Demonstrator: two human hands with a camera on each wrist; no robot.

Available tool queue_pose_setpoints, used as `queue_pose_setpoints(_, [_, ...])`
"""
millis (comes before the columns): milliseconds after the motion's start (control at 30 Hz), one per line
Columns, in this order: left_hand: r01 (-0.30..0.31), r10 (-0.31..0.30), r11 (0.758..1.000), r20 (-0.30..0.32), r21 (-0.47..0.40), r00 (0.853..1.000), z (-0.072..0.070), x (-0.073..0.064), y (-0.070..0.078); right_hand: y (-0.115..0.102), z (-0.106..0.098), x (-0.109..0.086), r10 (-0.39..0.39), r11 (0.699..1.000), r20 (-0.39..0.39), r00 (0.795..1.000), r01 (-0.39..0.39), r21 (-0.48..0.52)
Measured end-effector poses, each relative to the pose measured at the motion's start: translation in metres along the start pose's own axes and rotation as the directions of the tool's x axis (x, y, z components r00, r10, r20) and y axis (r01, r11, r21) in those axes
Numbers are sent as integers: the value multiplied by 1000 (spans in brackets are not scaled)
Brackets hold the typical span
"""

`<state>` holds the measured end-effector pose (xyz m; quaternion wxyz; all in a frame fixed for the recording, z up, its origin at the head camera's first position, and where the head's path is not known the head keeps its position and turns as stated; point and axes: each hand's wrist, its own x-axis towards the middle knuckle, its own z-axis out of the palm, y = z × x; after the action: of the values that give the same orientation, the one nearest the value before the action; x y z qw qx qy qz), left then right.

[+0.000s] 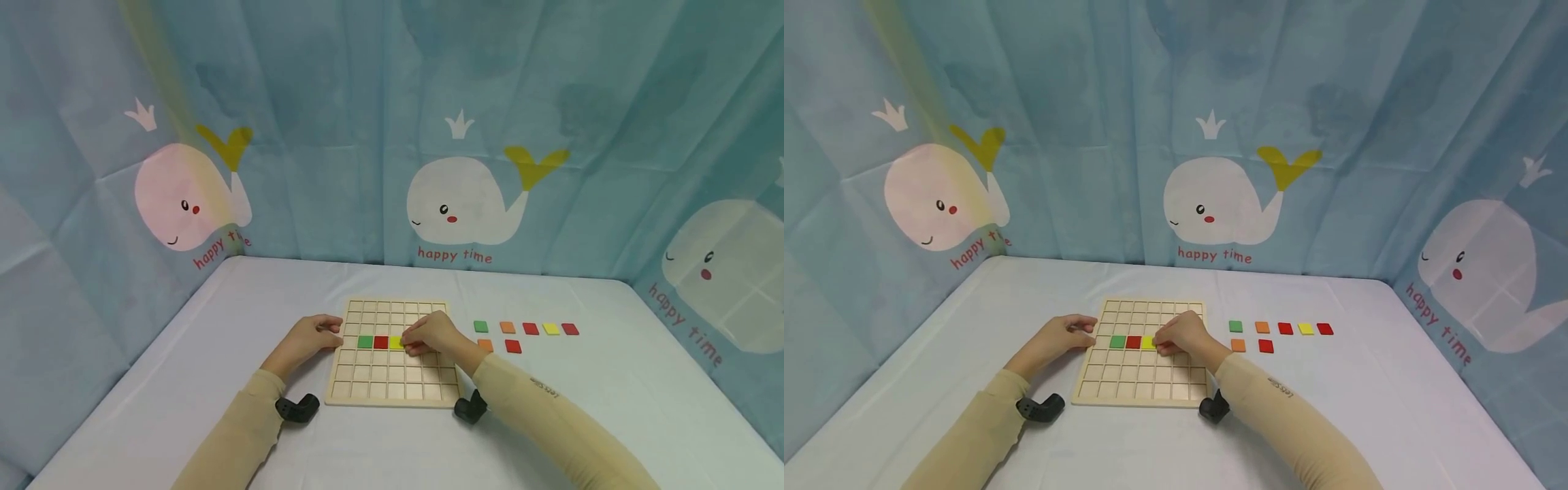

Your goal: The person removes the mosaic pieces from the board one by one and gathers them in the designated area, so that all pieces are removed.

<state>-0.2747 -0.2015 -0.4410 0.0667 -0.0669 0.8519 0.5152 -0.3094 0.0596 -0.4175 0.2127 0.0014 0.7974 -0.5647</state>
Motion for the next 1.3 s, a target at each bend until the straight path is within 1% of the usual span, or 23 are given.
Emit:
queue_pose_setpoints(200, [-6,6,1000,1,-12,1000,1,1,-2,1,0,0,-7,1000,6,1000,7,1])
queue_pose_setpoints(367, [8,-8,999,11,-31,1000,4,1,-4,4,0,-1,-7,1000,4,1000,7,-3])
queue_pose_setpoints(667, [4,-4,1000,4,-23,1000,3,2,-4,3,1,-1,-33,999,-9,999,33,26])
queue_pose_setpoints(900, [3,-3,1000,-2,-11,1000,4,2,-4,3,3,-1,-14,999,5,1000,13,48])
queue_pose_setpoints(1133, [12,-11,1000,-10,3,1000,3,3,-4,3,3,-2,-28,999,0,1000,28,25])
queue_pose_setpoints(1300, [-1,1,1000,3,-2,1000,1,3,-2,0,4,-3,-32,999,-18,999,32,17])
